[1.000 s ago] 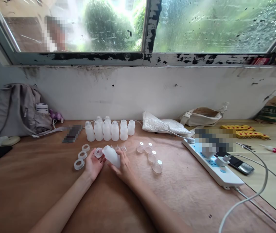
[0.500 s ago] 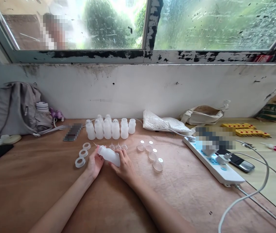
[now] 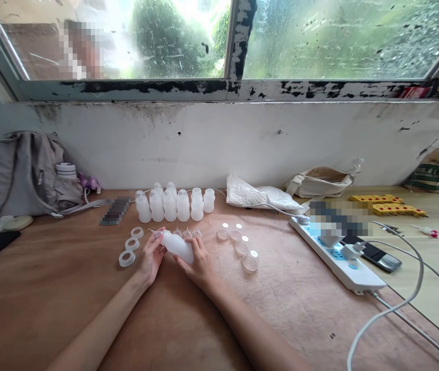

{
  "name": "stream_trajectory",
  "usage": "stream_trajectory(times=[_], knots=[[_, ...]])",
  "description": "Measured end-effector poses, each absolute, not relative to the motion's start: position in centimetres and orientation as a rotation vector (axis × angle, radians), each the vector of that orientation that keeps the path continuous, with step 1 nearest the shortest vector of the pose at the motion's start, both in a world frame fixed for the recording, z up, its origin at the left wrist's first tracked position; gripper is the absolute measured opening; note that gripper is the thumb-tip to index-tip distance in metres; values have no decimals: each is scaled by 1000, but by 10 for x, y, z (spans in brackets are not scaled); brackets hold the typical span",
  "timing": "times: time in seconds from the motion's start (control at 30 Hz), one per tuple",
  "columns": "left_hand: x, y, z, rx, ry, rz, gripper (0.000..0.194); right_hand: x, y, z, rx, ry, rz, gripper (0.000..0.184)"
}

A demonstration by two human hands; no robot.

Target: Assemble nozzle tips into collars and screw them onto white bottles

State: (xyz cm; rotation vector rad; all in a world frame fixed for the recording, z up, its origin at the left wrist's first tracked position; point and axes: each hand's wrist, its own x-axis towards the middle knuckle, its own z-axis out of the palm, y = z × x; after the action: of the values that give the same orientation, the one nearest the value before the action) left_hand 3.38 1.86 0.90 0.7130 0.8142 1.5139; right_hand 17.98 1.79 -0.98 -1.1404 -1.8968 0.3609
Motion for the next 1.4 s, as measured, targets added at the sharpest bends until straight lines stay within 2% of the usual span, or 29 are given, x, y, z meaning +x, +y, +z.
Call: stream_trajectory(times=[0.27, 0.5, 1.07, 1.17, 1.33, 1.4], knots=[[32, 18, 9, 661, 781, 1451, 33, 181, 19, -11, -1068, -1891, 325, 34], [33, 17, 8, 717, 798, 1466, 21, 182, 19, -12, -1046, -1902, 336, 33], [40, 16, 2, 583, 821, 1517, 25, 178, 13, 0, -899, -1859, 402, 34], [42, 13, 4, 657, 883, 1555, 27, 174, 10, 3, -952, -1715, 686, 33], [46, 6, 9, 934, 1076, 1656, 28, 164, 8, 5, -920, -1079, 1705, 35], [47, 4, 12, 1043, 1095, 1681, 26, 163, 8, 6, -837, -898, 1962, 37]])
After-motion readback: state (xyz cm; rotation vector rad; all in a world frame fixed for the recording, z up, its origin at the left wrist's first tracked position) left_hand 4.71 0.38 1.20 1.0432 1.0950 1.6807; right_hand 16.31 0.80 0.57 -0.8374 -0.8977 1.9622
